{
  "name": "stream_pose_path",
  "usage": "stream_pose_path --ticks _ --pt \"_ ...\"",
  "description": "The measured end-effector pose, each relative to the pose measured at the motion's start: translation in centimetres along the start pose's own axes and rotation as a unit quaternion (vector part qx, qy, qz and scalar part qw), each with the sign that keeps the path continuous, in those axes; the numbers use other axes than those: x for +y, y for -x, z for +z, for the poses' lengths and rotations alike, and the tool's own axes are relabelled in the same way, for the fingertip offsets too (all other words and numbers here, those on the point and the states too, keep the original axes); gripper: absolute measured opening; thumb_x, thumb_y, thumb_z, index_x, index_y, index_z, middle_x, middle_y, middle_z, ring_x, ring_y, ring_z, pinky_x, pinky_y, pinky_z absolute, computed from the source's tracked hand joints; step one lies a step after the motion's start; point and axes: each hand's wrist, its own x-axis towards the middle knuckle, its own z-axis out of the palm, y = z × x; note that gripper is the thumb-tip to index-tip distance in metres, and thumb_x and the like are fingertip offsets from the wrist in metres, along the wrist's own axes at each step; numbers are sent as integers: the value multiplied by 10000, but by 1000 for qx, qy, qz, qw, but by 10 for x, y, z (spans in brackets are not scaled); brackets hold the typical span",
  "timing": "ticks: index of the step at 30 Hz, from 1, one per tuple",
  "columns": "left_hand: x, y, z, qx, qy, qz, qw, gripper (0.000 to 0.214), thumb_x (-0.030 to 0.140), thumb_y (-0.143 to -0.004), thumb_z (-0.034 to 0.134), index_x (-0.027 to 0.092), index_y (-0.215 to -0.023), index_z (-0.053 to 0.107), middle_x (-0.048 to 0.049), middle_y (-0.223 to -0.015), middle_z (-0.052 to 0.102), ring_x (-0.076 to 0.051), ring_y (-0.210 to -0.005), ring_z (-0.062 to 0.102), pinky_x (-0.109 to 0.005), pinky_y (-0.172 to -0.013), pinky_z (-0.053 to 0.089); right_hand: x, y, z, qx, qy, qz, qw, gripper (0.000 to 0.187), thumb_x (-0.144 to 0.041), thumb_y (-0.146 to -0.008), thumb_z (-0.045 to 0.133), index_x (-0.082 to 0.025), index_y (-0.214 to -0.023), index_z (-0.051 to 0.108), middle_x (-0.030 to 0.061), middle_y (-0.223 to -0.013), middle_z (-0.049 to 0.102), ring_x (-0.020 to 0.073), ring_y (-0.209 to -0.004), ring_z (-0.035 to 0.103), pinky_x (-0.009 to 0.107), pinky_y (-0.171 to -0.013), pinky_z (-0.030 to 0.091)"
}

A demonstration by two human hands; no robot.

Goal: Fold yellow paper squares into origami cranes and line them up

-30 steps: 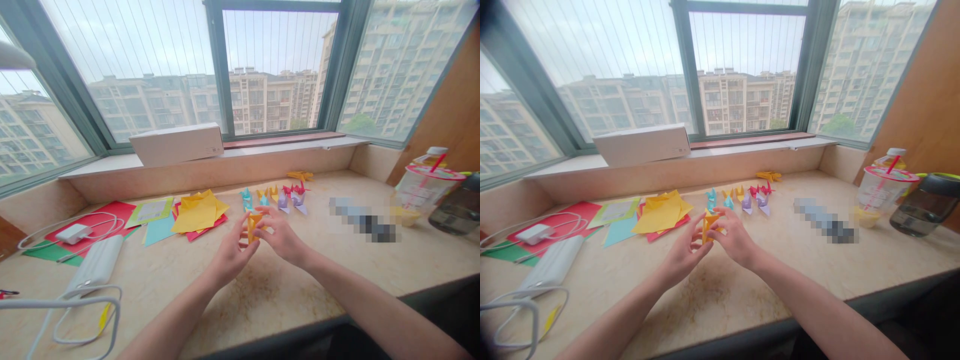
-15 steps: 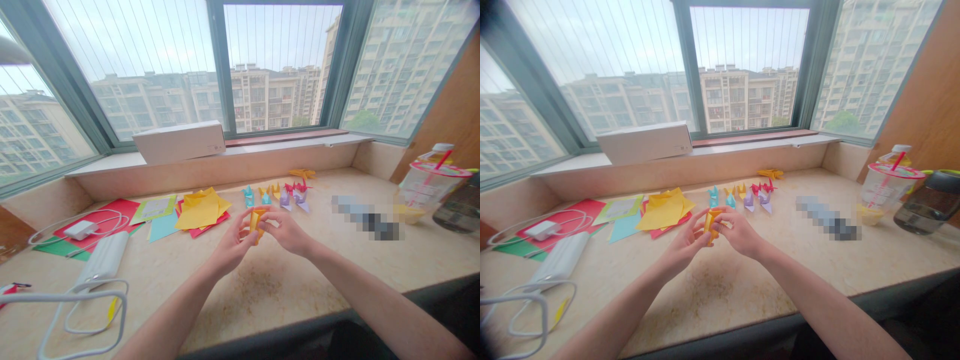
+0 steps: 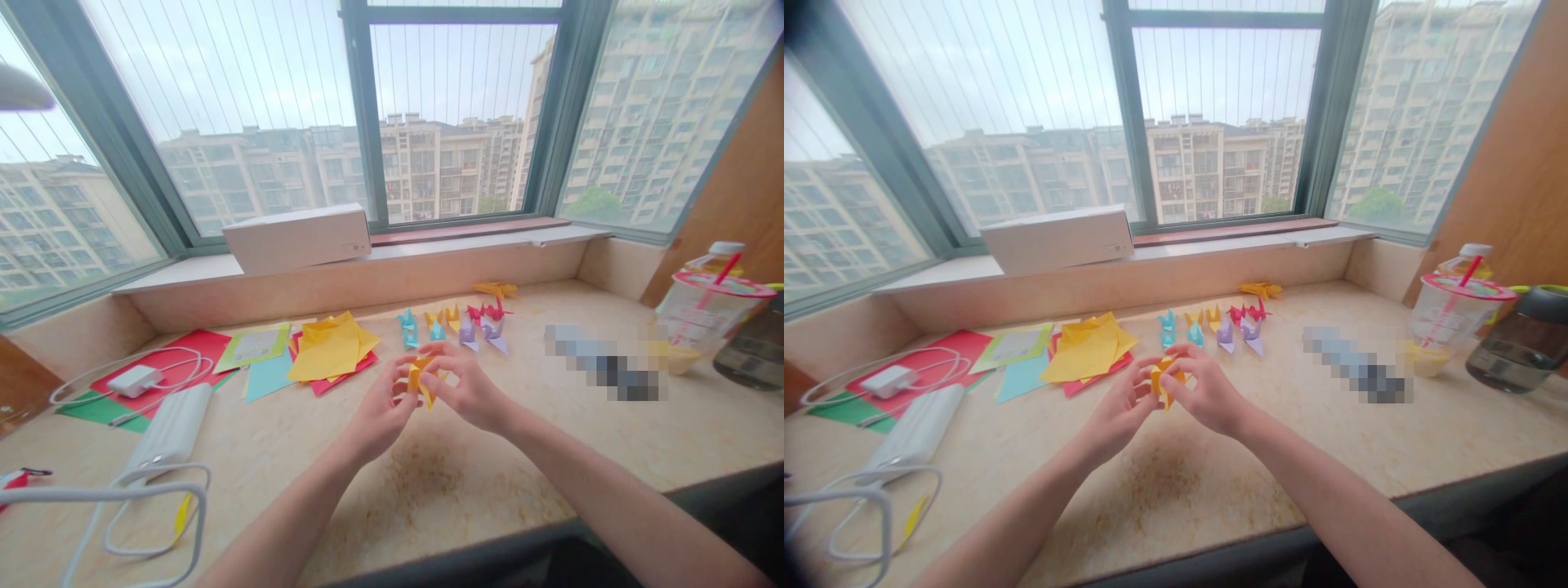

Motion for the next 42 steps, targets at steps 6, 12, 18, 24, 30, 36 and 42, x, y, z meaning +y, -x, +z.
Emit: stream_pose_path --ticks 6,12,18,24,30,36,42 --pt "4 -1 1 47 14 -16 999 372 360 -850 667 183 -1130 496 -95 -1098 638 -195 -906 663 -269 -700 493 -1 1 2 -23 -21 -30 999 149 -238 -920 590 -213 -888 734 86 -1173 613 217 -1157 574 436 -1075 393" --pt "9 -3 0 107 50 -15 993 364 380 -839 667 185 -1089 487 -91 -1093 669 -179 -872 676 -262 -701 490 3 1 2 9 -20 -41 999 167 -254 -908 617 -239 -1048 706 85 -1186 609 216 -1175 565 447 -1082 396" --pt "9 -3 -1 127 77 -9 989 382 400 -840 666 192 -1101 481 -91 -1110 667 -178 -877 676 -265 -715 495 2 0 0 6 -8 -30 999 197 -289 -874 667 -245 -1062 706 89 -1214 588 237 -1205 546 457 -1081 394" --pt "12 -3 -2 145 81 21 986 363 368 -854 662 206 -1105 456 -75 -1112 652 -167 -876 673 -264 -729 503 0 0 -1 -2 -17 -27 999 256 -307 -844 697 -248 -1092 688 104 -1252 571 255 -1230 521 406 -921 519" --pt "9 -1 3 129 42 57 989 320 328 -849 664 214 -1071 463 -81 -1177 615 -150 -829 677 -242 -675 500 4 1 2 8 -23 -40 999 306 -166 -843 635 -248 -1138 650 104 -1267 560 243 -1218 534 379 -885 542" --pt "0 -1 3 110 -4 88 990 275 300 -905 585 220 -1145 477 -95 -1190 628 -176 -908 676 -276 -739 528 7 0 2 33 4 -69 997 350 -131 -834 640 -243 -1166 639 106 -1228 587 247 -1205 549 425 -992 489" --pt "-4 -2 -2 112 -99 100 984 407 179 -878 560 232 -1282 563 -104 -1288 601 -224 -1097 621 -297 -816 549 10 1 4 47 40 -99 993 443 -102 -858 609 -280 -1264 614 86 -1223 597 229 -1177 571 424 -1041 457"
